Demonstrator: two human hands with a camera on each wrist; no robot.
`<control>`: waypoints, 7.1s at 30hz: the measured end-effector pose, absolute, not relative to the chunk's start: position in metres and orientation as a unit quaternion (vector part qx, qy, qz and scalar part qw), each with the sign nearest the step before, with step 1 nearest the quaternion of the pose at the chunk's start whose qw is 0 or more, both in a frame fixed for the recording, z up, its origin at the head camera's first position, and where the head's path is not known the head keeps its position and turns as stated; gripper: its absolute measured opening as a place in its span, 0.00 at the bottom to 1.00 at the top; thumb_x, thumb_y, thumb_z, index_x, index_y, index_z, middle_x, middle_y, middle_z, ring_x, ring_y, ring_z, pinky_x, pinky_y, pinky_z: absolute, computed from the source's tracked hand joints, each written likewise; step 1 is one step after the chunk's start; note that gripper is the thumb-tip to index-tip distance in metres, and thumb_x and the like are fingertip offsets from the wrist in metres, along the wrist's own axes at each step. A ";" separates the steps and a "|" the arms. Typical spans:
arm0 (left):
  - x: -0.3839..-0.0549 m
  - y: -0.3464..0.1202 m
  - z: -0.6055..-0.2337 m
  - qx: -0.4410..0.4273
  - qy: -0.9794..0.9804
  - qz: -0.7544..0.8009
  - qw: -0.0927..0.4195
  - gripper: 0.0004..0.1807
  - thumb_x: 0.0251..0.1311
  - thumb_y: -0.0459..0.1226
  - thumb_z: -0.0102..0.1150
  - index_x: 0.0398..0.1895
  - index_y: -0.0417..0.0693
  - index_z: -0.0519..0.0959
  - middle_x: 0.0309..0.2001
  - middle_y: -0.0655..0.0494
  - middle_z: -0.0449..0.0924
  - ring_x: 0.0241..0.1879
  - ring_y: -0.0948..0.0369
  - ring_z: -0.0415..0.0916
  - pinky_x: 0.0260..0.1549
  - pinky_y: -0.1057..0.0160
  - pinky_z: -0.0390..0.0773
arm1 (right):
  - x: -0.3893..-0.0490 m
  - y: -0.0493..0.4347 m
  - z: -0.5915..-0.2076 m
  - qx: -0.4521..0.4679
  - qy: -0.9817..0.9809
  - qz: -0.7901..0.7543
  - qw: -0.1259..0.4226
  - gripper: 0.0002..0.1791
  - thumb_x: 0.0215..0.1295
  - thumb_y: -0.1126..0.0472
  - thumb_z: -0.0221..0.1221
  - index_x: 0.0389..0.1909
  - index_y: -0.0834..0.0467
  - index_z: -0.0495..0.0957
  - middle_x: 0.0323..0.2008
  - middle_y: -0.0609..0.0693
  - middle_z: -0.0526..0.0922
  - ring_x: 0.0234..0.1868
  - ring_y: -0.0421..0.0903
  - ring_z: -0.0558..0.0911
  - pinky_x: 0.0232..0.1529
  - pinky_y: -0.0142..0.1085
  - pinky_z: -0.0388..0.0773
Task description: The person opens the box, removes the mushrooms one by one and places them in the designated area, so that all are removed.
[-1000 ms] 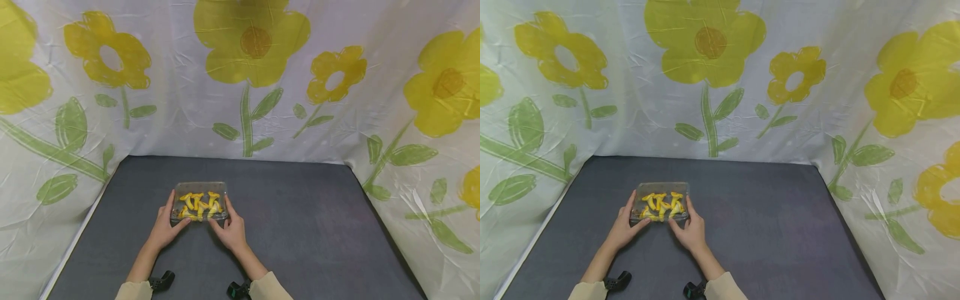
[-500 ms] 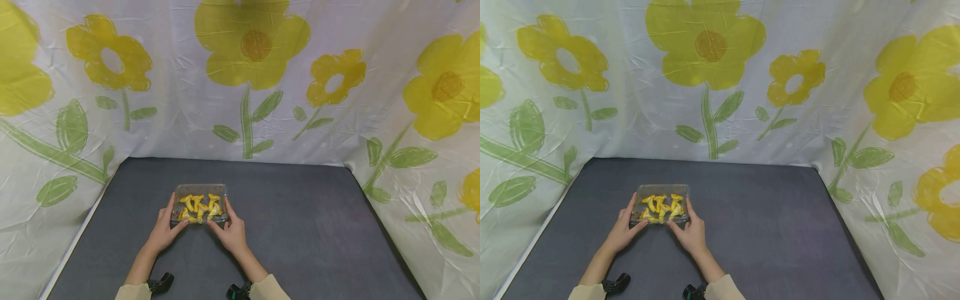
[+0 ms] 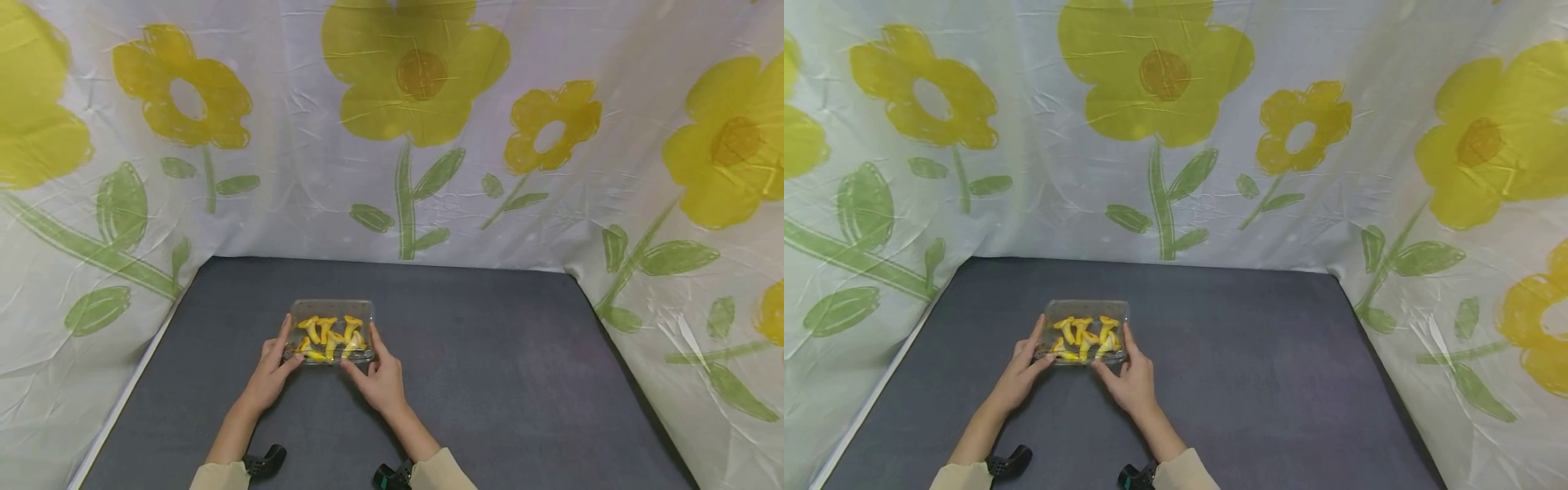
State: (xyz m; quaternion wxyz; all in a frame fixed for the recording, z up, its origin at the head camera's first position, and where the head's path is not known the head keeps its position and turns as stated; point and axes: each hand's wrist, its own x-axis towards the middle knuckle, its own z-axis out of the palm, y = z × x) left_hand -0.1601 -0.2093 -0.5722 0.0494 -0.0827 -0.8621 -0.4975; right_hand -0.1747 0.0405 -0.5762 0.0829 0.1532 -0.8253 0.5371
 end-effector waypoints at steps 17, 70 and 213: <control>-0.163 -0.210 -0.576 -0.095 -0.866 -0.485 0.076 0.38 0.82 0.33 0.44 0.88 0.46 0.42 0.85 0.36 0.42 0.60 0.46 0.56 0.51 0.40 0.64 | -0.175 0.041 -0.574 0.137 -0.827 0.541 0.075 0.51 0.66 0.51 0.75 0.83 0.59 0.59 0.09 0.40 0.60 0.09 0.25 0.52 0.14 0.22 0.56; -0.164 -0.208 -0.576 -0.016 -0.894 -0.447 0.034 0.66 0.62 0.54 0.75 0.89 0.58 0.36 0.83 0.31 0.47 0.77 0.28 0.52 0.66 0.21 0.59 | -0.170 0.032 -0.575 0.108 -0.808 0.566 0.120 0.42 0.68 0.58 0.71 0.80 0.58 0.66 0.65 0.60 0.82 0.10 0.23 0.53 0.14 0.21 0.55; -0.163 -0.205 -0.576 -0.034 -0.896 -0.437 0.067 0.65 0.61 0.52 0.77 0.89 0.52 0.39 0.80 0.41 0.59 0.55 0.47 0.67 0.57 0.37 0.68 | -0.234 0.057 -0.537 0.227 -0.737 0.523 0.364 0.07 0.62 0.76 0.70 0.37 0.63 0.90 0.39 0.57 0.90 0.25 0.47 0.80 0.20 0.30 0.71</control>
